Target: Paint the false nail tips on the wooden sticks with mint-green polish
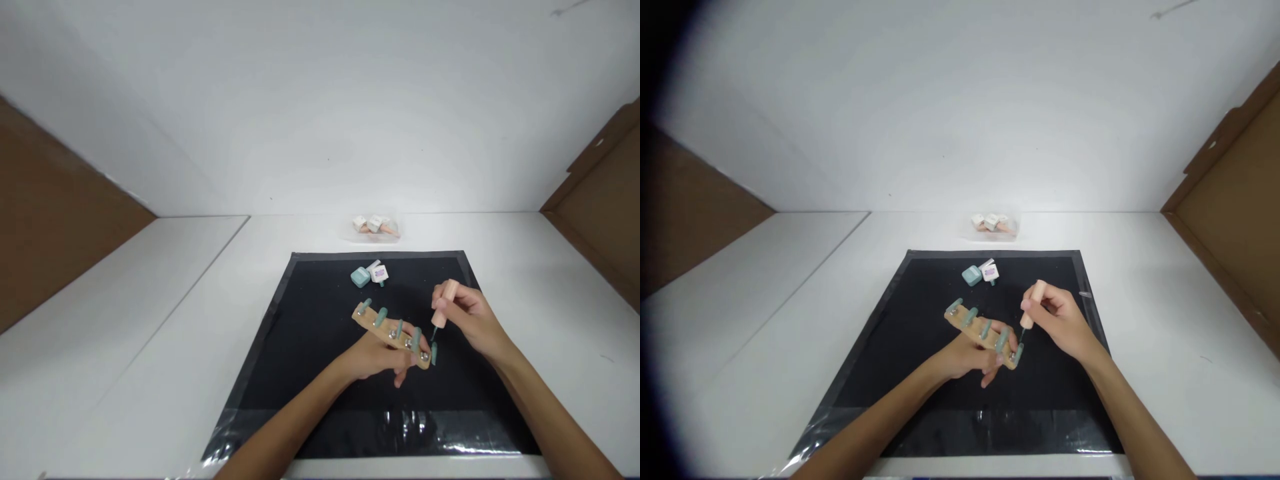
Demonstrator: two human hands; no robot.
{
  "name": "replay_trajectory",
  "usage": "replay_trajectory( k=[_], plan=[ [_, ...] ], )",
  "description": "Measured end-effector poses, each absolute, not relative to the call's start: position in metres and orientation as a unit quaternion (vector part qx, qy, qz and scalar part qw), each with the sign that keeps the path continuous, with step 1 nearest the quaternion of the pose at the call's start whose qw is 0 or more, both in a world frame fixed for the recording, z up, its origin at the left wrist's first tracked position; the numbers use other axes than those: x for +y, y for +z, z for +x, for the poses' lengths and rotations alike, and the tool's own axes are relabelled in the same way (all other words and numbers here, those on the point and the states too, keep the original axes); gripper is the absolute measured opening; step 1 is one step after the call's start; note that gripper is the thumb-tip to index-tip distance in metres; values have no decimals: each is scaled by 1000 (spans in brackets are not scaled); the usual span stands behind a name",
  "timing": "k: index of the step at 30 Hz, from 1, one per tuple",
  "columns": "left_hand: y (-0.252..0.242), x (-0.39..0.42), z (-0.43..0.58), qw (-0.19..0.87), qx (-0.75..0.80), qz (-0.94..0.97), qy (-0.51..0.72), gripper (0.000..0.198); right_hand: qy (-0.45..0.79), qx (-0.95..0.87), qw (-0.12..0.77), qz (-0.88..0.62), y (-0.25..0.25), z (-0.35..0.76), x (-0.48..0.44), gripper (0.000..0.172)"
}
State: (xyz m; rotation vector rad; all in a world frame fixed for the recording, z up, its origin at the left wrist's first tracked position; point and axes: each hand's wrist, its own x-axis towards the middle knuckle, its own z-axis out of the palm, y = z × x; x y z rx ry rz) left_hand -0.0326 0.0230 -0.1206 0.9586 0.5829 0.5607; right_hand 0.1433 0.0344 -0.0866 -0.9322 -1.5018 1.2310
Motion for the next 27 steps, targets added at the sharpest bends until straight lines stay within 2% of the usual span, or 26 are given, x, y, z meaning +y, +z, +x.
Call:
replay_trajectory(
  k=[6,12,18,27],
  plan=[
    [-120,23,-32,808,269,456,259,30,544,-622,464,-320,-89,143,34,31],
    [-123,23,-33,808,273,460,248,30,516,-627,454,-367,-84,144,34,32],
    [-122,23,-31,813,267,457,244,29,535,-643,442,-325,-86,144,34,30],
    [-122,23,-31,814,274,456,234,28,517,-640,440,-359,-82,142,35,36]
  ],
)
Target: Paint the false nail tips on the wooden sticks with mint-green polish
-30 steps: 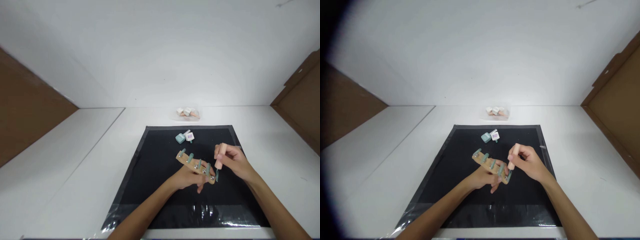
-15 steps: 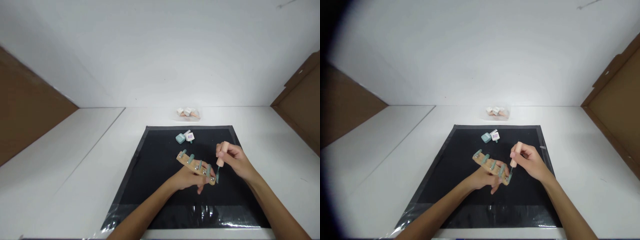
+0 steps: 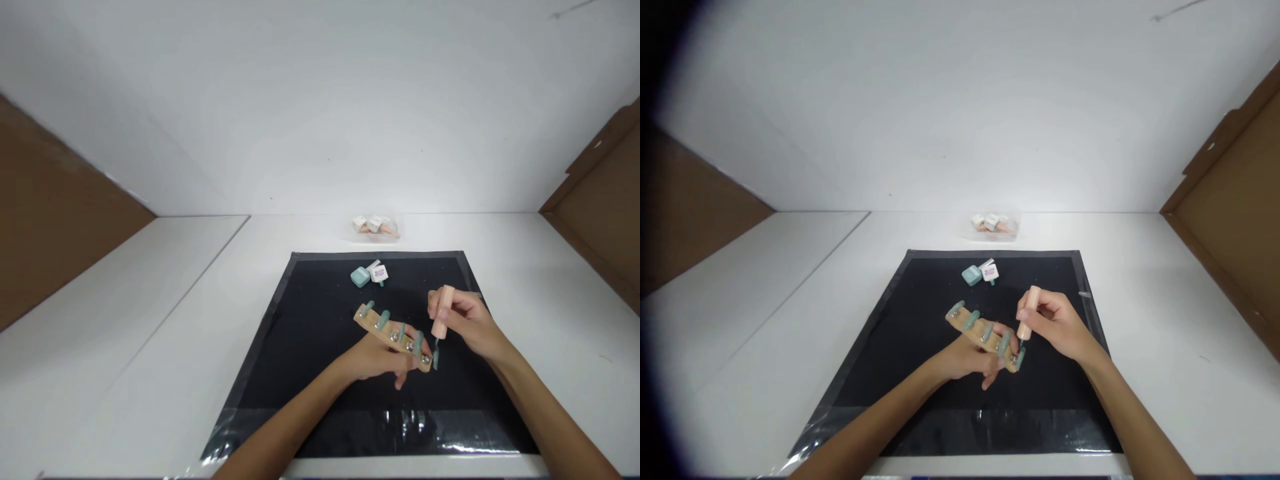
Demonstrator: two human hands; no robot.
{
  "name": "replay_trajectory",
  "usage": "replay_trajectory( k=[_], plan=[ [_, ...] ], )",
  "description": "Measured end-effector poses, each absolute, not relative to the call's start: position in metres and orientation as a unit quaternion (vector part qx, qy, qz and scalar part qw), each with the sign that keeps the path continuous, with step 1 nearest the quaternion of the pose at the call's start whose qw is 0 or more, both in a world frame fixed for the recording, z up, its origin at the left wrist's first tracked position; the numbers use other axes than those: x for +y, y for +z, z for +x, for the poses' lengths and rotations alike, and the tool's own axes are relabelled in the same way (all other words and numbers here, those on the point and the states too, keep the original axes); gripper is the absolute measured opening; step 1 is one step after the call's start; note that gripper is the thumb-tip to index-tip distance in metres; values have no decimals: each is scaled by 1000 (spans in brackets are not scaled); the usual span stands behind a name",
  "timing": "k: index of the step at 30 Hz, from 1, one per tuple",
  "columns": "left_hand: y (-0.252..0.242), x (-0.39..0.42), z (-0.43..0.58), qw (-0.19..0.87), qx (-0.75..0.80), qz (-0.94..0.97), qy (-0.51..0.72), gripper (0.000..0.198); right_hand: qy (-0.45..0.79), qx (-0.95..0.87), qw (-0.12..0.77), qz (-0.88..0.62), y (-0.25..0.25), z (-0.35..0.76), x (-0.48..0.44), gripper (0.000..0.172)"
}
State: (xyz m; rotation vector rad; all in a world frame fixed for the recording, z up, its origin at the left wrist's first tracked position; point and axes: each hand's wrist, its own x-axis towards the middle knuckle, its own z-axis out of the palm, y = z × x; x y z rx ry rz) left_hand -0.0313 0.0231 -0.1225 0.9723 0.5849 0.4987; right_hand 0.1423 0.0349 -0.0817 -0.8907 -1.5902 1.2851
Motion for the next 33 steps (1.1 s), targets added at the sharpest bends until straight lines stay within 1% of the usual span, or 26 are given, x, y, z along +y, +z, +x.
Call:
replay_trajectory(
  k=[3,5,8,12,15,17,20,23,25,28,30,33],
  plan=[
    [-121,23,-31,811,273,461,235,27,519,-642,431,-363,-82,142,36,37],
    [-122,23,-31,811,271,464,232,27,516,-635,441,-370,-83,142,36,36],
    [-123,24,-31,815,267,458,233,29,526,-632,452,-345,-84,142,36,35],
    [-122,24,-31,815,268,454,239,27,542,-633,442,-331,-84,142,35,35],
    [-121,24,-31,816,271,453,236,28,541,-620,456,-340,-85,142,35,34],
    [-121,24,-31,817,269,453,235,29,547,-620,463,-320,-87,142,35,32],
    [-122,24,-32,817,262,456,236,30,567,-630,444,-292,-87,142,35,32],
    [-123,23,-31,816,264,456,237,30,558,-629,430,-329,-86,141,35,33],
    [-124,23,-31,814,269,459,233,31,542,-619,445,-354,-87,142,35,32],
    [-125,23,-31,812,274,457,238,31,552,-608,466,-329,-90,143,34,31],
    [-125,23,-32,812,275,454,243,30,565,-613,459,-307,-90,144,34,32],
    [-124,23,-32,809,278,458,242,29,558,-619,438,-336,-88,142,34,32]
  ],
)
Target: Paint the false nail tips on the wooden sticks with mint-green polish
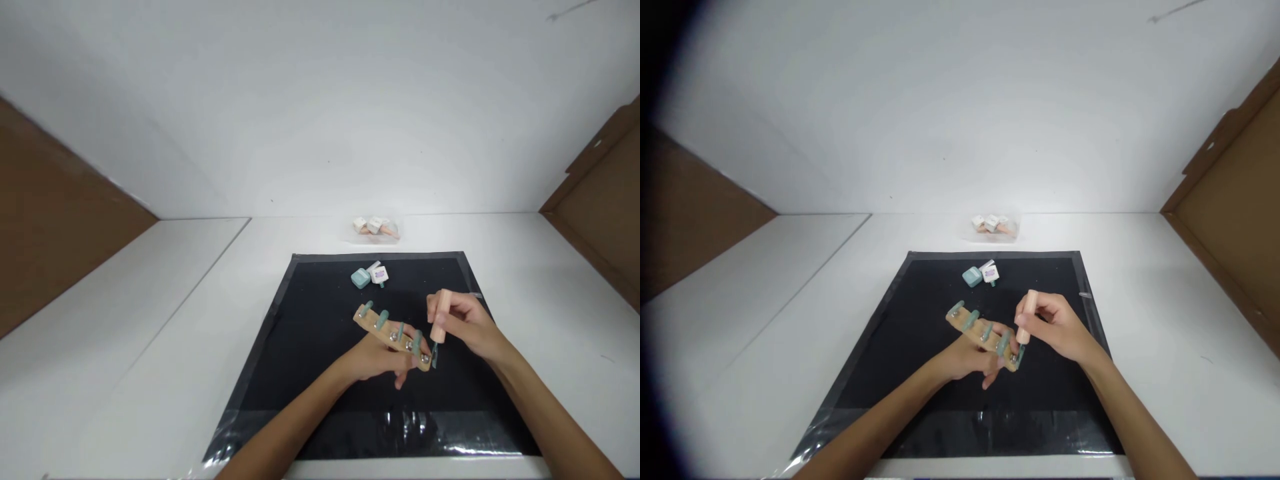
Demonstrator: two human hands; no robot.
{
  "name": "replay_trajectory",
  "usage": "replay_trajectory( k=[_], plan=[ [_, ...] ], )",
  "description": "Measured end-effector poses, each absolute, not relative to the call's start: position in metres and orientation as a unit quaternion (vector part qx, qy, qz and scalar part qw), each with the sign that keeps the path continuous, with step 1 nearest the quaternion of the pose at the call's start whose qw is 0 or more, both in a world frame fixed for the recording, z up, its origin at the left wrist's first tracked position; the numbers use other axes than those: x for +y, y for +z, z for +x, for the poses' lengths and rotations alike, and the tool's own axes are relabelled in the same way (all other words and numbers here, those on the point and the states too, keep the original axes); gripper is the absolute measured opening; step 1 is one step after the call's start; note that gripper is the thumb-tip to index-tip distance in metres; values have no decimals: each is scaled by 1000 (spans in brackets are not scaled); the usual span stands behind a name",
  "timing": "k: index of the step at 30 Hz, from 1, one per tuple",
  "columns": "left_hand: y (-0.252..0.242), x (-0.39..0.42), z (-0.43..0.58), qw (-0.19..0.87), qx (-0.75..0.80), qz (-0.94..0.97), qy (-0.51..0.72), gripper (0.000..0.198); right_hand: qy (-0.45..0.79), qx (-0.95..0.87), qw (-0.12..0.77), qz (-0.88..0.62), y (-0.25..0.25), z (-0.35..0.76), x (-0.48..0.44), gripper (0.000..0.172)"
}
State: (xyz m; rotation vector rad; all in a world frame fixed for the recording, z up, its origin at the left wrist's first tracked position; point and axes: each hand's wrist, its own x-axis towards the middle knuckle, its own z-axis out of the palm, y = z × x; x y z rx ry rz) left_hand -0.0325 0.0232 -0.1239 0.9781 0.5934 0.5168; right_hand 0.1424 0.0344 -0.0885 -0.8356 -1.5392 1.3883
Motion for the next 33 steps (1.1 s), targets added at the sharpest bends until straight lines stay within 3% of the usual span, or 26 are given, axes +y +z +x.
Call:
replay_trajectory(
  k=[16,33],
  plan=[
    [-128,23,-34,823,266,427,262,25,542,-584,507,-330,-91,145,34,27],
    [-133,23,-35,819,256,437,271,34,514,-602,504,-345,-90,144,34,27]
  ],
)
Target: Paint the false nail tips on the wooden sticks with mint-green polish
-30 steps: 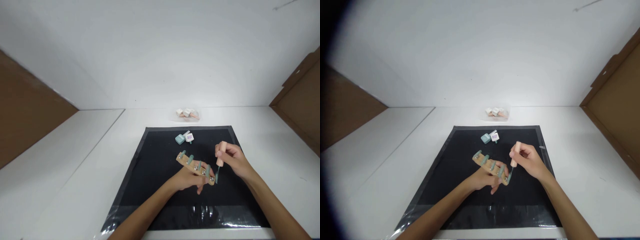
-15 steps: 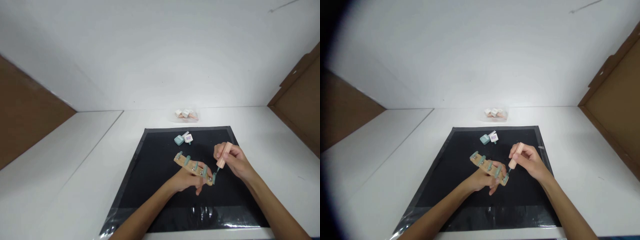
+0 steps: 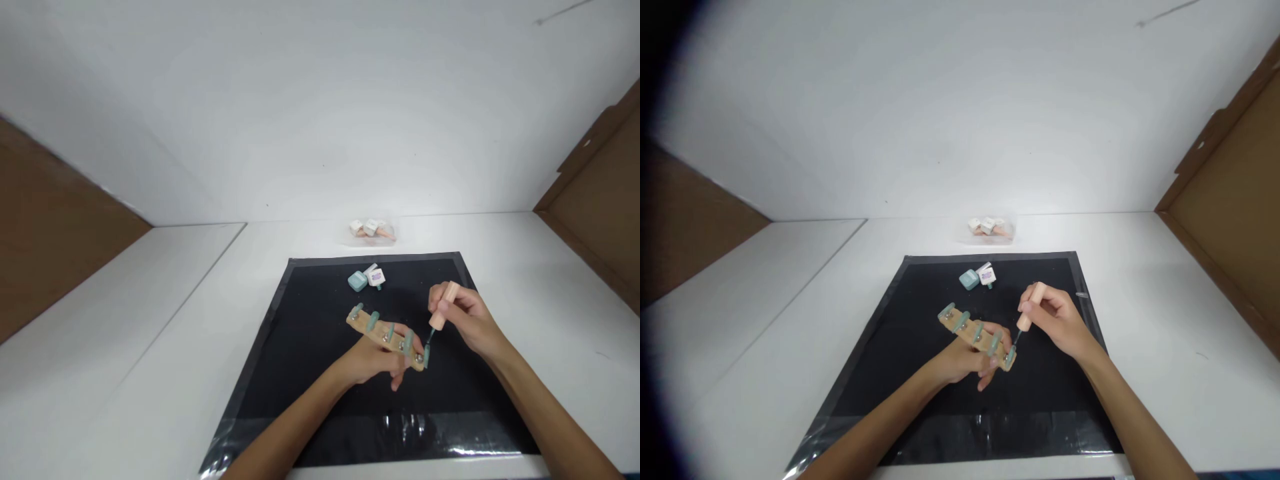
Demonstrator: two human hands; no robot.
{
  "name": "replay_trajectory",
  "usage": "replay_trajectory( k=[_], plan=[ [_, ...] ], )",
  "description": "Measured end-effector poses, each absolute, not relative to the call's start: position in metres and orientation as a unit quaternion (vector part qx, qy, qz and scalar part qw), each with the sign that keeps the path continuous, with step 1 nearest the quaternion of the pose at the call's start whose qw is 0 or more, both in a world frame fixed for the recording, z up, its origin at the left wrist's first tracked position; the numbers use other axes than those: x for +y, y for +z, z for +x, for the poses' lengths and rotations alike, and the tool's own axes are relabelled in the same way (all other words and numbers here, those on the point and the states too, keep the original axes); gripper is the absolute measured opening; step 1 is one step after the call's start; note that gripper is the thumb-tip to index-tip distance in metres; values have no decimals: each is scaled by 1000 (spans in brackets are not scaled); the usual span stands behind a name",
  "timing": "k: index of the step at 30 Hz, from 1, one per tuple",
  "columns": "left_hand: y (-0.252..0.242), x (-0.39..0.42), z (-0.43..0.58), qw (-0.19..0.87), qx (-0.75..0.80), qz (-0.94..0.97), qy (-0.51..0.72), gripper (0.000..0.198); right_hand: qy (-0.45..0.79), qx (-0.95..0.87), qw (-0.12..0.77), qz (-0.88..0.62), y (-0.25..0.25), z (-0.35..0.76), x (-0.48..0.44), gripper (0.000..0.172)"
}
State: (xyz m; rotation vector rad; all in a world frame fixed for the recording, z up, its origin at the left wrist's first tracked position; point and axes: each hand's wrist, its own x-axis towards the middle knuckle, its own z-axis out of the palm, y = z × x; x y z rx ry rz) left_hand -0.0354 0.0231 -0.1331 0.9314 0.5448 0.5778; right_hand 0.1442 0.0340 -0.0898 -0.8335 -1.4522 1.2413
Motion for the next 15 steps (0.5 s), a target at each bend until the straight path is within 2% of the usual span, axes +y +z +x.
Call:
replay_trajectory(
  k=[15],
  plan=[
    [-131,22,-35,823,263,421,276,41,523,-604,505,-326,-90,144,33,23]
  ],
)
